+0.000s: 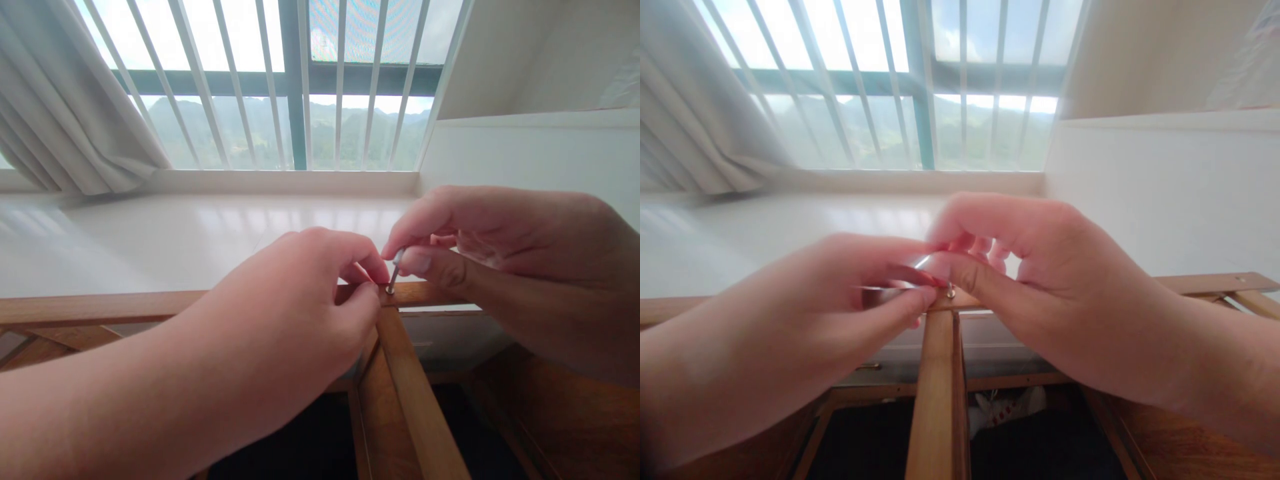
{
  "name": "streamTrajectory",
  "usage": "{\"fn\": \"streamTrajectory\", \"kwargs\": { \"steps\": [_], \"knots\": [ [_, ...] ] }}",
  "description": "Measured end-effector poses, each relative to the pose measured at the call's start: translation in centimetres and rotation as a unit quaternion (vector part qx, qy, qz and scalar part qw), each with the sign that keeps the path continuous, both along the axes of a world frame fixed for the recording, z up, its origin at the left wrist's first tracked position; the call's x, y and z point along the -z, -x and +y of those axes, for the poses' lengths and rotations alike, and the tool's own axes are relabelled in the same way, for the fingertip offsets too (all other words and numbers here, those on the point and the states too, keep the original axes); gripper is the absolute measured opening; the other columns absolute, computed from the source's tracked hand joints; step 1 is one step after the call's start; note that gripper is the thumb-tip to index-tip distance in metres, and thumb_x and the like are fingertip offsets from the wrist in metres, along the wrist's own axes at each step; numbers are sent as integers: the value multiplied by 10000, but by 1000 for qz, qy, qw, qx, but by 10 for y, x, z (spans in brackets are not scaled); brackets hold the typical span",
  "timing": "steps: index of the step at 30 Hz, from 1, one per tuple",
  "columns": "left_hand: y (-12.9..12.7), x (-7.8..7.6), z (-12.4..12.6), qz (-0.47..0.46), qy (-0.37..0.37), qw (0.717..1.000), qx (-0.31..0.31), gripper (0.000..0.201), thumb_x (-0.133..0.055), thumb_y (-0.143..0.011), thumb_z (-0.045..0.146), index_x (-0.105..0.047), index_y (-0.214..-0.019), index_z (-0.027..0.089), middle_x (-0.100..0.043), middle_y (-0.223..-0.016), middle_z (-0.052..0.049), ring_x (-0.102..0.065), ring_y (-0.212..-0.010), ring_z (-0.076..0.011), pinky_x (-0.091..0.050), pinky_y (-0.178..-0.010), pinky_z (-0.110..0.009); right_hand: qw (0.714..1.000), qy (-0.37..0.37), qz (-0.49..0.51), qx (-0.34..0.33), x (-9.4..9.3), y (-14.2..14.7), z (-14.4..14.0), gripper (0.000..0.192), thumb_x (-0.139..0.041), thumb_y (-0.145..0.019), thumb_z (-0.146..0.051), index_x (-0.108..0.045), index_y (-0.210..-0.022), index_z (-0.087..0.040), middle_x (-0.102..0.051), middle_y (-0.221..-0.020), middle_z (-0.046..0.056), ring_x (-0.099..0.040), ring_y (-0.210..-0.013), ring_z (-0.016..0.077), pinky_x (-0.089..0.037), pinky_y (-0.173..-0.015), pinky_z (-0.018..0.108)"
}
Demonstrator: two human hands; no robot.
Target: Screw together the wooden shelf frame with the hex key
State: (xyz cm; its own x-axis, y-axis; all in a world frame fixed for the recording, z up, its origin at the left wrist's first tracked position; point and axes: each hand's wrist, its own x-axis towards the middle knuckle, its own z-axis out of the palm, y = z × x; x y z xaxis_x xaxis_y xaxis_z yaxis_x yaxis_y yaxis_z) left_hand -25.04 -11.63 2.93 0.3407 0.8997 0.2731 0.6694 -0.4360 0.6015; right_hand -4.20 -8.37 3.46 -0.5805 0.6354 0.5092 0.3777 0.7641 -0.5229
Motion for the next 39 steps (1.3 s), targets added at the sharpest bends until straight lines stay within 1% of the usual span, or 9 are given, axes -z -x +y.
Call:
{"fn": "streamTrajectory", "kwargs": {
  "steps": [4,7,13,17,21,24,31,35,39],
  "knots": [
    [-2,-2,-1,1,16,1000,-6,130,-633,-869,249,-723,-776,260,-687,-649,17,-601,-582,-169,-421,-489,-283,999,-24,1,32,-2,2,0,183,-725,-932,-442,-742,-832,-289,-666,-687,-29,-578,-596,146,-464,-564,301],
    [-2,-3,-1,4,21,1000,-10,146,-628,-874,274,-715,-757,266,-666,-613,28,-572,-545,-163,-394,-457,-285,998,-21,7,52,-4,4,0,280,-747,-899,-482,-712,-733,-260,-568,-558,-25,-554,-566,147,-432,-522,293],
    [-2,-4,-2,9,19,1000,-15,157,-612,-880,280,-710,-759,262,-689,-651,19,-601,-580,-172,-403,-484,-292,998,28,20,57,-7,8,-2,371,-775,-866,-502,-682,-637,-226,-546,-510,-24,-449,-486,105,-349,-433,264],
    [-2,-3,-3,12,21,1000,-10,148,-613,-879,281,-698,-760,257,-680,-649,8,-603,-598,-181,-417,-500,-297,996,47,32,66,-7,12,-2,393,-787,-849,-474,-647,-588,-216,-498,-474,-34,-376,-444,82,-337,-406,243],
    [-2,-3,-2,6,20,1000,2,149,-615,-876,267,-698,-752,257,-660,-626,10,-580,-573,-172,-417,-492,-291,993,62,53,86,-5,18,-4,402,-777,-838,-414,-601,-541,-208,-463,-459,-32,-331,-417,70,-263,-344,227],
    [-2,-2,-2,-4,11,1000,11,114,-640,-850,236,-709,-761,256,-663,-639,10,-599,-600,-176,-443,-515,-287,991,71,58,94,-2,20,-5,362,-753,-843,-374,-589,-563,-212,-512,-492,-17,-402,-439,90,-284,-338,229],
    [-1,-2,-1,-6,4,1000,24,123,-640,-855,220,-717,-768,259,-706,-712,-5,-671,-742,-209,-525,-636,-302,994,81,53,57,1,16,-7,203,-730,-888,-428,-714,-836,-233,-716,-730,6,-654,-632,173,-486,-496,273],
    [-2,-3,-2,-9,10,1000,27,146,-637,-870,219,-705,-745,249,-707,-724,-10,-680,-786,-214,-541,-698,-309,994,64,57,62,2,13,-9,221,-710,-924,-443,-762,-983,-236,-732,-807,32,-677,-706,195,-525,-546,293],
    [-3,-4,-3,-14,21,999,23,129,-652,-868,220,-699,-751,248,-720,-756,-10,-682,-785,-213,-540,-693,-308,996,48,56,52,4,10,-8,135,-705,-930,-389,-773,-947,-273,-730,-804,6,-688,-717,194,-545,-588,307]
  ]
}}
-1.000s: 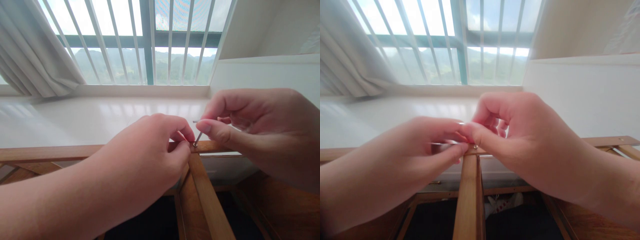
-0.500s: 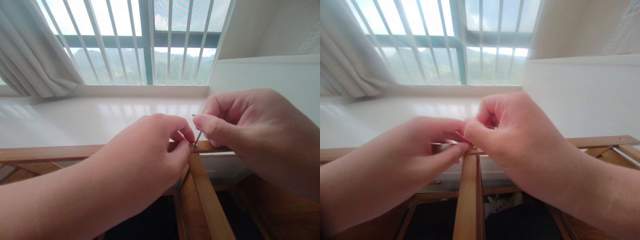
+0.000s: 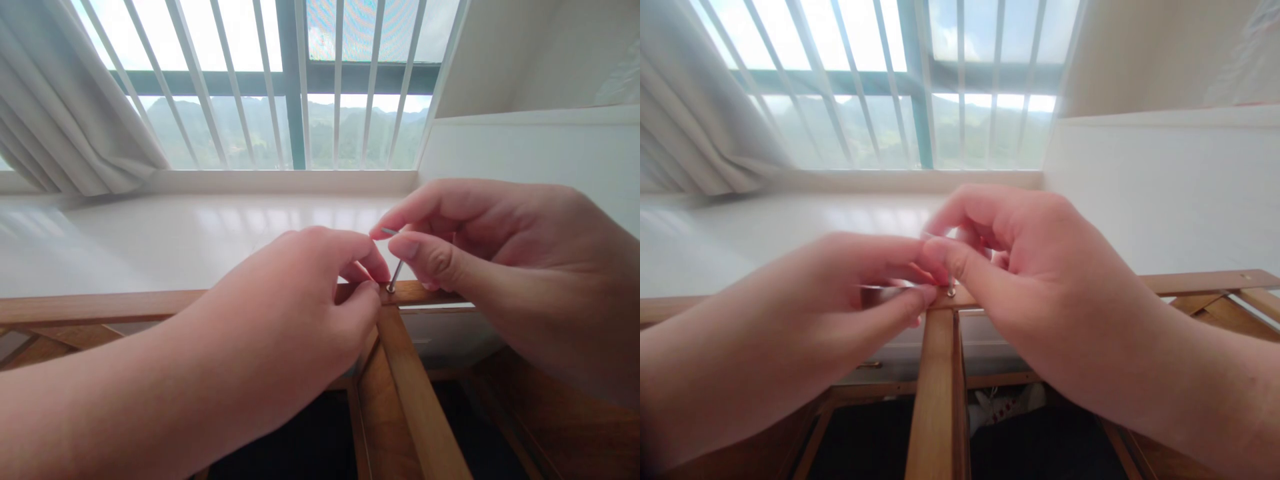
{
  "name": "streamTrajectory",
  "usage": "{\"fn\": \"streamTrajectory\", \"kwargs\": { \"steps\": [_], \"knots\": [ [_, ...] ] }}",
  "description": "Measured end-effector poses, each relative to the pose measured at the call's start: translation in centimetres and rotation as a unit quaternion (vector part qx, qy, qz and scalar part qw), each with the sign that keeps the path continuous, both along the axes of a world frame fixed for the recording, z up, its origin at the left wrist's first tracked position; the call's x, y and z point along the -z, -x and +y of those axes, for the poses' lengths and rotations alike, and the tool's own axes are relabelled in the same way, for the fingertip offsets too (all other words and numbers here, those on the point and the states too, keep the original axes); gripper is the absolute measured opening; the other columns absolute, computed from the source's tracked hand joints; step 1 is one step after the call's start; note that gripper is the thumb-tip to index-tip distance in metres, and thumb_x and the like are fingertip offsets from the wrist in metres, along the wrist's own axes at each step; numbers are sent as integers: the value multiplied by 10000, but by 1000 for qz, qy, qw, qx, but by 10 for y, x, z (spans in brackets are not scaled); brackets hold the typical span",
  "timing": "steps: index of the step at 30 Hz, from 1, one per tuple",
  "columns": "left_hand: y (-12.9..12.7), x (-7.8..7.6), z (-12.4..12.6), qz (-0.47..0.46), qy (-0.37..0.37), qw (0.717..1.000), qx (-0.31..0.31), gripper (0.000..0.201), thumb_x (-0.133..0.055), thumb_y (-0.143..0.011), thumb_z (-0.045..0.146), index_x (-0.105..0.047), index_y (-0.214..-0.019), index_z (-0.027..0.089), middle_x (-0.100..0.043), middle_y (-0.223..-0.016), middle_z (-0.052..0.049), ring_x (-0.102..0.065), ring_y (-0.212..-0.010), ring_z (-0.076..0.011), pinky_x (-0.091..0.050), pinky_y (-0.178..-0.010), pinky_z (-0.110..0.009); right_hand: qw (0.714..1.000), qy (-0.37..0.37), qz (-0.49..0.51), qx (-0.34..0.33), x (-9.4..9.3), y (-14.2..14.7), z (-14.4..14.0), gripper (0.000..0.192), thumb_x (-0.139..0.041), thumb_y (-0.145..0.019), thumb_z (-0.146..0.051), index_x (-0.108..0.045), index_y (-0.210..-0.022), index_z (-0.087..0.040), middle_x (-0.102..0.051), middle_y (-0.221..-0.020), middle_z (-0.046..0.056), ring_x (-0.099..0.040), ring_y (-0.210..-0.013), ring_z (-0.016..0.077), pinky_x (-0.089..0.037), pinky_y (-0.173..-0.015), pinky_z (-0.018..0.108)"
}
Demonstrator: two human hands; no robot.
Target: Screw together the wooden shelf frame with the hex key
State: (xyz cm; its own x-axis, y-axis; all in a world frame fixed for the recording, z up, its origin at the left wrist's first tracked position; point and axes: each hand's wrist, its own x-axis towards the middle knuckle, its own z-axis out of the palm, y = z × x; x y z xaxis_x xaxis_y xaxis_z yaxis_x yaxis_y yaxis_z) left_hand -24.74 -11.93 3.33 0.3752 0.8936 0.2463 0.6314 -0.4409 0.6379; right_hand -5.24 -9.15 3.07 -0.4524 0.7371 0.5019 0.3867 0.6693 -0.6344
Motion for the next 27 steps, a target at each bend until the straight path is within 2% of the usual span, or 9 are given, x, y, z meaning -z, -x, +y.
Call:
{"fn": "streamTrajectory", "kwargs": {
  "steps": [5,9,14,20,23,27],
  "knots": [
    [1,0,0,6,-3,1000,-4,126,-649,-878,229,-702,-767,252,-731,-771,-10,-673,-752,-203,-524,-645,-296,999,-34,18,-24,1,-1,0,146,-660,-947,-291,-783,-870,-273,-756,-835,11,-691,-730,200,-542,-610,312],
    [1,1,0,13,-8,1000,-5,138,-634,-892,238,-708,-776,251,-727,-764,-8,-661,-721,-192,-507,-614,-288,999,-12,5,-34,0,-2,0,130,-689,-946,-325,-793,-885,-279,-754,-841,12,-688,-745,202,-542,-627,313],
    [1,2,1,13,-25,1000,-8,148,-628,-894,239,-713,-773,244,-717,-746,-5,-654,-708,-183,-495,-602,-284,1000,-2,4,-18,0,-2,2,158,-732,-925,-408,-801,-931,-266,-736,-799,4,-694,-708,184,-522,-560,286],
    [0,2,0,17,-17,999,-24,170,-620,-898,270,-711,-755,253,-682,-664,12,-606,-612,-166,-448,-525,-282,1000,-10,11,-24,-1,0,2,201,-735,-927,-427,-771,-835,-252,-740,-762,-10,-694,-672,156,-492,-513,250],
    [-1,1,0,25,-4,999,-36,203,-607,-904,298,-707,-730,269,-643,-592,27,-567,-551,-163,-402,-470,-285,1000,-15,7,-15,-3,1,1,257,-749,-914,-428,-733,-748,-233,-675,-626,-28,-602,-549,112,-420,-437,227],
    [-2,1,0,32,-12,999,-35,187,-604,-904,291,-706,-748,270,-673,-633,31,-588,-569,-164,-398,-478,-284,999,-34,-3,12,-4,3,2,369,-738,-905,-472,-669,-651,-214,-574,-513,-31,-483,-461,92,-332,-376,228]
  ]
}}
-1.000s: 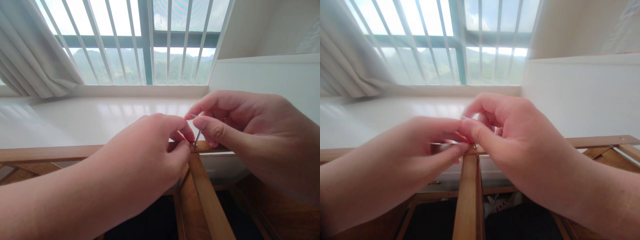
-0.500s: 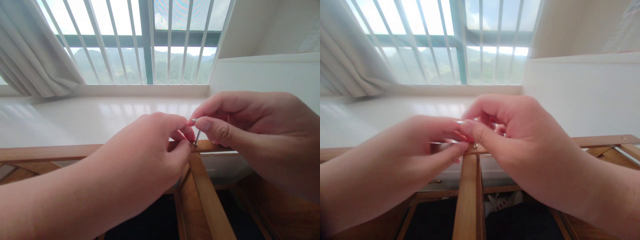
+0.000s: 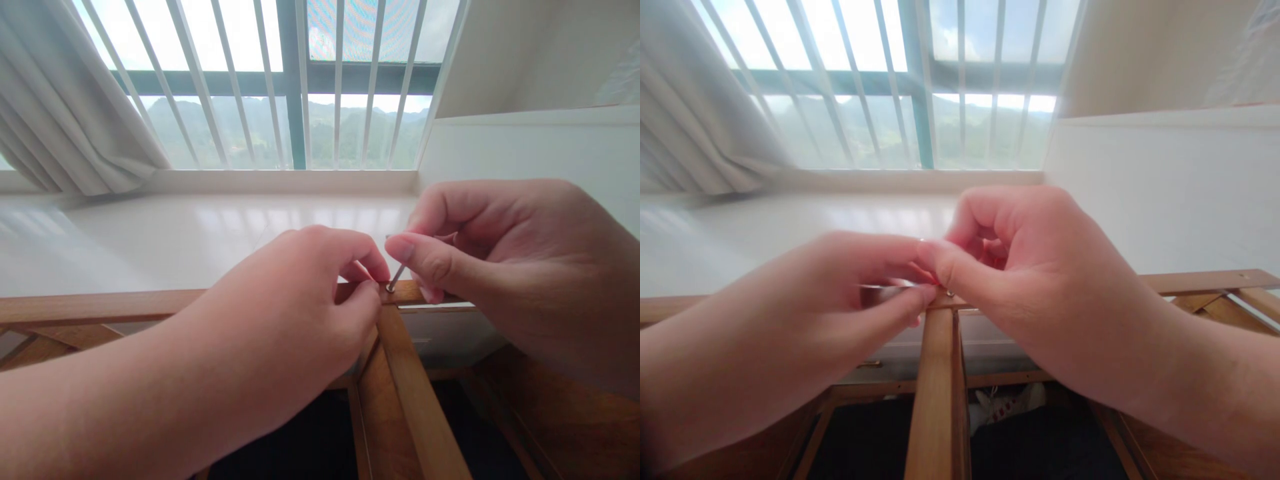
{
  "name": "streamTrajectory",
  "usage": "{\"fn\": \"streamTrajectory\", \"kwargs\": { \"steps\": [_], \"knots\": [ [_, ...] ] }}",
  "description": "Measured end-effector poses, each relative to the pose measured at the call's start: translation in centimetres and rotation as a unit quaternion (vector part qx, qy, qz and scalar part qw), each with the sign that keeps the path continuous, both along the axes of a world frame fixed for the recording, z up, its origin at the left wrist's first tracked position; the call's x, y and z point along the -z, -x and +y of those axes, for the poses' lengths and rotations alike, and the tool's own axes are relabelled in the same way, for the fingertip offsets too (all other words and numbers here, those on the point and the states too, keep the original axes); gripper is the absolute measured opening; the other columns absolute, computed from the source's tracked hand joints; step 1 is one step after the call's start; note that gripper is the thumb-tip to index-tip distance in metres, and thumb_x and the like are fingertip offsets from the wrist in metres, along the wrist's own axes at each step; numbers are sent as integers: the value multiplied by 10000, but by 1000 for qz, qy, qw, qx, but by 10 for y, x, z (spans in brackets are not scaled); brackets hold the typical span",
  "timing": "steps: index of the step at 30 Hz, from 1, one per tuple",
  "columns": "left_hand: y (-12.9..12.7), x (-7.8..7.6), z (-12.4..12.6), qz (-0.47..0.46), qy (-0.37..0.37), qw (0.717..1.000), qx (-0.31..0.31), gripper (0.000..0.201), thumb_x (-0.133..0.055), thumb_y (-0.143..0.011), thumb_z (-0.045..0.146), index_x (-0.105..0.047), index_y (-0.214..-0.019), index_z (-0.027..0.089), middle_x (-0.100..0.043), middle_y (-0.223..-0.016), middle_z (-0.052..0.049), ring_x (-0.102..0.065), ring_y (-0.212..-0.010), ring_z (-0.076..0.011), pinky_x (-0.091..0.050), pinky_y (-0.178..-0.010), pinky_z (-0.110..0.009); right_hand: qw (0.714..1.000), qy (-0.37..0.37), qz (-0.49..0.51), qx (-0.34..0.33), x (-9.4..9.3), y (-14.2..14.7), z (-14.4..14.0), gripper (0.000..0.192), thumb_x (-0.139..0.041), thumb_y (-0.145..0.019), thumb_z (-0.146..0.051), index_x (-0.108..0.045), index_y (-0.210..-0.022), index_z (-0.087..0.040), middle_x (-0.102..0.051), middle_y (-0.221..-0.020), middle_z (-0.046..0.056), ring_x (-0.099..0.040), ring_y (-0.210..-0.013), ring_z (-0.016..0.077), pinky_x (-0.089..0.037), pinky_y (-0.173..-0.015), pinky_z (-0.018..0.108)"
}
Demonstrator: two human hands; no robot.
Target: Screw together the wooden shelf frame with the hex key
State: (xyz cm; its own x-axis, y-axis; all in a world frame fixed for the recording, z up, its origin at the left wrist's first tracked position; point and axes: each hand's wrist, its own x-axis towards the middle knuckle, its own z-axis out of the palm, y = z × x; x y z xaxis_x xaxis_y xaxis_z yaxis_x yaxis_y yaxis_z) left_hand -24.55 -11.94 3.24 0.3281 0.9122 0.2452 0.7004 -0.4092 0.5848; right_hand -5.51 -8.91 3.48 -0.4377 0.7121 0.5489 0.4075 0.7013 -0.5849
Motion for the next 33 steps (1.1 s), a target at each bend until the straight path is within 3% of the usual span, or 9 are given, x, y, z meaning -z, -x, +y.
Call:
{"fn": "streamTrajectory", "kwargs": {
  "steps": [8,15,20,26,33],
  "knots": [
    [0,0,1,3,-9,1000,4,179,-600,-904,255,-709,-762,256,-692,-687,12,-634,-649,-177,-466,-559,-284,1000,1,-2,4,0,1,1,444,-708,-916,-528,-613,-619,-212,-579,-534,-16,-494,-481,103,-353,-399,239],
    [1,2,1,-3,-22,1000,1,127,-621,-877,249,-713,-790,256,-688,-668,13,-625,-629,-175,-478,-575,-280,999,-7,43,-3,4,3,-1,365,-730,-937,-451,-608,-671,-233,-599,-535,-39,-501,-452,90,-370,-398,242],
    [2,2,1,2,-17,1000,-17,127,-614,-873,266,-727,-815,262,-682,-656,22,-600,-607,-173,-469,-588,-284,996,20,70,-44,7,1,-2,274,-694,-971,-425,-613,-769,-260,-625,-594,-38,-571,-500,116,-462,-446,255],
    [4,0,6,24,10,999,-19,168,-584,-892,337,-749,-891,302,-746,-804,24,-640,-733,-203,-462,-636,-302,997,40,32,-53,4,-4,8,324,-611,-1007,-455,-590,-768,-239,-578,-612,-38,-505,-540,108,-410,-488,242],
    [9,-9,15,102,45,994,7,251,-514,-925,323,-758,-945,269,-754,-819,15,-625,-713,-187,-441,-640,-305,997,55,-6,-44,-4,-4,29,338,-490,-1047,-387,-551,-773,-198,-553,-669,-33,-479,-587,101,-387,-594,258]
  ]
}}
